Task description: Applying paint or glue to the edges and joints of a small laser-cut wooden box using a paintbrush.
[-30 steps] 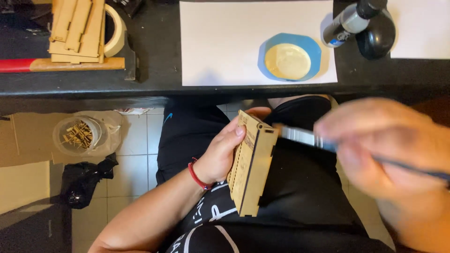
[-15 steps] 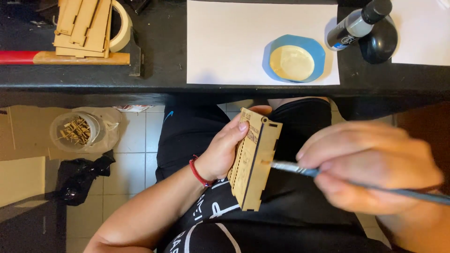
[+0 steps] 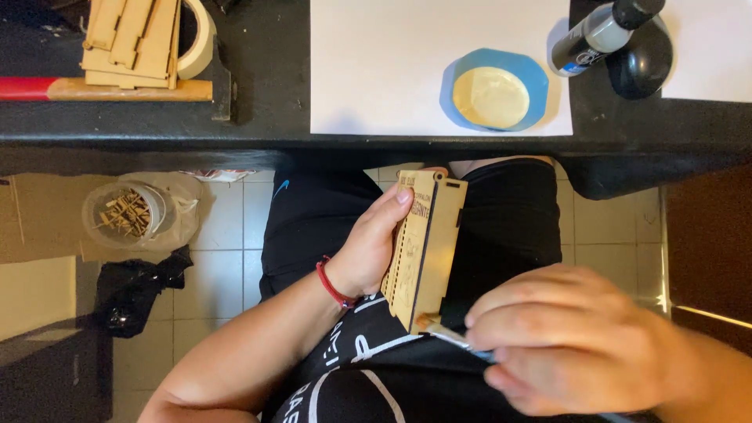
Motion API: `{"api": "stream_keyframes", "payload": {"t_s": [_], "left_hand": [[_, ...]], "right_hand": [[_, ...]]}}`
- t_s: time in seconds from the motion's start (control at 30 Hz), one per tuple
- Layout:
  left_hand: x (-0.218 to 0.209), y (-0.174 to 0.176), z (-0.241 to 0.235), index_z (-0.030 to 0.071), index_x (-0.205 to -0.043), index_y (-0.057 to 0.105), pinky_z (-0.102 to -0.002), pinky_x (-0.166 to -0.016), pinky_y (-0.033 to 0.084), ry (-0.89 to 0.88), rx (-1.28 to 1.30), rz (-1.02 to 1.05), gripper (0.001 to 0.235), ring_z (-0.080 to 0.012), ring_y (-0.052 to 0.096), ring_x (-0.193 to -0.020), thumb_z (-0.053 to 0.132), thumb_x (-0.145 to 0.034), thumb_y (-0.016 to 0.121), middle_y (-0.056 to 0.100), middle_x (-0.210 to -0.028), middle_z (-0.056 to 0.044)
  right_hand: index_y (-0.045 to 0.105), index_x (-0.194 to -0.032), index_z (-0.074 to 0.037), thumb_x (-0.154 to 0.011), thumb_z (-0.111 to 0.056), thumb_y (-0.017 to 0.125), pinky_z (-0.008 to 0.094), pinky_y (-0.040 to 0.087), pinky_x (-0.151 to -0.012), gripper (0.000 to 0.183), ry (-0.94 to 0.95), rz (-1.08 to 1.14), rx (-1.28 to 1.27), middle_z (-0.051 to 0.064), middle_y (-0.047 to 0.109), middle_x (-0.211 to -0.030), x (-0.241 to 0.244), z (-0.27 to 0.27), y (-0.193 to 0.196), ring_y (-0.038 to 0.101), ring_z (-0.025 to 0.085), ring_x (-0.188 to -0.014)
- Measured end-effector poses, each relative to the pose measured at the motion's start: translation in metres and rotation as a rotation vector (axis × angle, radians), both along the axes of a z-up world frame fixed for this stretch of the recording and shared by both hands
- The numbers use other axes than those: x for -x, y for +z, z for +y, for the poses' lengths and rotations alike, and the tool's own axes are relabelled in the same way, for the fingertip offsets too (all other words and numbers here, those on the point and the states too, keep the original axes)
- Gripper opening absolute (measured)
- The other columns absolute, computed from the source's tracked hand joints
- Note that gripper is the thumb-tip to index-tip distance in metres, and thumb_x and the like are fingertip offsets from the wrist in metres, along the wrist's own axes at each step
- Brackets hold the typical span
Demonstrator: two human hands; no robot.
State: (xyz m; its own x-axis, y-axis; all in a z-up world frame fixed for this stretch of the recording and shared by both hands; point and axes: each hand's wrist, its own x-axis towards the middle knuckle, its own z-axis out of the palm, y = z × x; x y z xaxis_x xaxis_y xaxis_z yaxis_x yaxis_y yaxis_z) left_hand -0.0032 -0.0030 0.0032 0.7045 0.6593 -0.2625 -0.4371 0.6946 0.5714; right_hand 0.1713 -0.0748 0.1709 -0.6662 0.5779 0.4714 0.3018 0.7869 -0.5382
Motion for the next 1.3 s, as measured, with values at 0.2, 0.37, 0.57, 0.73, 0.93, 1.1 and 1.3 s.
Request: {"api": "stream_keyframes", "payload": {"t_s": [0.2,0.37,0.57,0.73,0.93,1.1,1.3], "left_hand": [[-0.001,-0.001,0.001,0.009,-0.132,0.054,-0.037,-0.083,0.058,-0.025,0.045,0.030,0.049,-0.0218,0.067,-0.095,0.041,-0.095,0.057,0.067,-0.113,-0.012],[-0.001,-0.001,0.001,0.008,-0.124,0.056,-0.034,-0.077,0.058,-0.010,0.035,0.005,0.044,-0.0190,0.068,-0.090,0.042,-0.096,0.058,0.068,-0.108,-0.010],[-0.001,0.000,0.004,0.008,-0.125,0.057,-0.036,-0.078,0.058,-0.025,0.068,0.068,0.046,-0.0205,0.067,-0.091,0.043,-0.094,0.058,0.068,-0.109,-0.010],[-0.002,-0.001,0.004,0.008,-0.123,0.057,-0.035,-0.076,0.059,-0.019,0.065,0.050,0.044,-0.0196,0.068,-0.088,0.042,-0.095,0.058,0.068,-0.107,-0.010],[-0.004,-0.003,0.004,0.008,-0.123,0.058,-0.035,-0.076,0.058,-0.022,0.082,0.048,0.043,-0.0198,0.068,-0.089,0.041,-0.095,0.059,0.069,-0.107,-0.010],[-0.004,-0.004,0.005,0.007,-0.120,0.059,-0.035,-0.076,0.058,-0.010,0.076,0.089,0.043,-0.0188,0.067,-0.087,0.041,-0.094,0.059,0.068,-0.104,-0.009],[-0.004,-0.003,0.008,0.008,-0.122,0.058,-0.036,-0.075,0.059,-0.053,0.099,0.085,0.043,-0.0212,0.069,-0.088,0.040,-0.095,0.058,0.069,-0.107,-0.011]], "right_hand": [[0.051,-0.061,0.002,-0.081,-0.013,0.054,0.031,0.065,-0.057,0.026,-0.403,0.083,-0.006,0.017,0.067,-0.075,-0.001,0.003,0.006,0.074,0.029,-0.064],[0.051,-0.078,-0.001,-0.089,-0.006,0.066,0.034,0.066,-0.062,0.019,0.007,0.119,0.061,0.015,0.067,-0.085,0.005,0.000,-0.006,0.072,0.029,-0.072],[0.052,-0.073,-0.004,-0.085,-0.012,0.057,0.029,0.069,-0.063,0.015,-0.294,0.144,0.085,0.013,0.070,-0.077,-0.005,-0.003,-0.002,0.075,0.026,-0.066],[0.051,-0.072,-0.003,-0.085,-0.007,0.066,0.031,0.066,-0.060,0.021,-0.085,0.116,0.078,0.013,0.069,-0.081,0.000,-0.002,-0.009,0.073,0.028,-0.068],[0.051,-0.074,-0.004,-0.085,-0.008,0.062,0.031,0.067,-0.061,0.016,-0.178,0.116,0.085,0.012,0.070,-0.081,-0.007,-0.005,-0.009,0.074,0.027,-0.069],[0.051,-0.071,-0.004,-0.084,-0.009,0.065,0.028,0.068,-0.060,0.019,-0.183,0.110,0.060,0.013,0.070,-0.080,-0.005,-0.006,-0.012,0.074,0.025,-0.068],[0.050,-0.074,-0.004,-0.085,-0.010,0.060,0.031,0.066,-0.059,0.016,-0.149,0.165,0.118,0.011,0.070,-0.079,-0.014,-0.013,-0.021,0.075,0.027,-0.067]]}}
